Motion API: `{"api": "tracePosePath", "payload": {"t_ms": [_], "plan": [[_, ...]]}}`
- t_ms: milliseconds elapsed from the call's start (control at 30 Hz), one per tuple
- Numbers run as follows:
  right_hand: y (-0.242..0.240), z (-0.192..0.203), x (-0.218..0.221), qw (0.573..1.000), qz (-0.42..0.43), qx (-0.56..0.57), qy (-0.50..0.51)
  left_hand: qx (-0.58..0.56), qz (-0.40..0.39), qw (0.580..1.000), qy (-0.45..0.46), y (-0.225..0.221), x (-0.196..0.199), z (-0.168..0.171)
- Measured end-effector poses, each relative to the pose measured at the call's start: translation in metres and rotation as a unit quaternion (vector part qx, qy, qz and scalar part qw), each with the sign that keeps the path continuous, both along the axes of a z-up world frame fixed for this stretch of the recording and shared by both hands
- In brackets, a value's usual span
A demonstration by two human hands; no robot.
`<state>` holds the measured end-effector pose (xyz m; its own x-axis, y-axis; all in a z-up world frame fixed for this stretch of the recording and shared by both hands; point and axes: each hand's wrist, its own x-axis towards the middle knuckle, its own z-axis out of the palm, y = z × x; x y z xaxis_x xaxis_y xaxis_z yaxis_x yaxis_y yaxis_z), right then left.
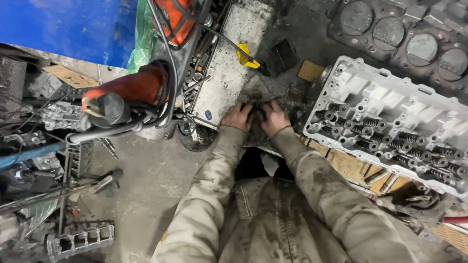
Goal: Manually installing small internal components like valve seals and lifters into an engine cylinder head on a workbench.
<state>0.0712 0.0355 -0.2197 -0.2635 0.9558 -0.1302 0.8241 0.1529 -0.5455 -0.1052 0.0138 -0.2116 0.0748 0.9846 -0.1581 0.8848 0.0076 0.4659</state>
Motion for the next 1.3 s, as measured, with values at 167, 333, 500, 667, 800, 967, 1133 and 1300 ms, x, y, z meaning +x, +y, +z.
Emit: {"api": "tracePosePath", "payload": {"t_ms": [167, 333, 500, 667, 800, 967, 1133, 1300], "plan": [[-0.005, 0.005, 0.003, 0.994, -0.021, 0.044, 0.099, -0.012, -0.012, 1.0, 0.003, 0.01, -0.003, -0.005], [-0.008, 0.008, 0.004, 0.983, -0.06, 0.073, 0.158, -0.018, -0.012, 1.0, -0.003, 0.009, -0.002, -0.006], [-0.012, 0.01, 0.008, 0.966, -0.101, 0.03, 0.235, 0.01, 0.013, 1.0, -0.023, 0.006, -0.001, -0.002], [-0.045, 0.083, 0.002, 0.933, -0.153, -0.087, 0.313, 0.062, 0.023, 0.998, -0.024, 0.001, -0.004, -0.006], [-0.068, 0.166, 0.041, 0.93, -0.149, -0.084, 0.325, 0.067, 0.001, 0.998, -0.02, 0.001, -0.009, -0.026], [-0.054, 0.21, 0.163, 0.951, -0.23, 0.054, 0.2, 0.038, -0.002, 0.999, -0.017, 0.012, -0.007, -0.004], [-0.047, 0.196, 0.228, 0.97, -0.22, 0.092, 0.055, -0.003, -0.017, 1.0, 0.006, 0.018, -0.009, -0.002], [-0.036, 0.165, 0.265, 0.992, -0.087, 0.088, 0.031, -0.013, 0.004, 1.0, 0.026, 0.027, -0.008, 0.008]]}}
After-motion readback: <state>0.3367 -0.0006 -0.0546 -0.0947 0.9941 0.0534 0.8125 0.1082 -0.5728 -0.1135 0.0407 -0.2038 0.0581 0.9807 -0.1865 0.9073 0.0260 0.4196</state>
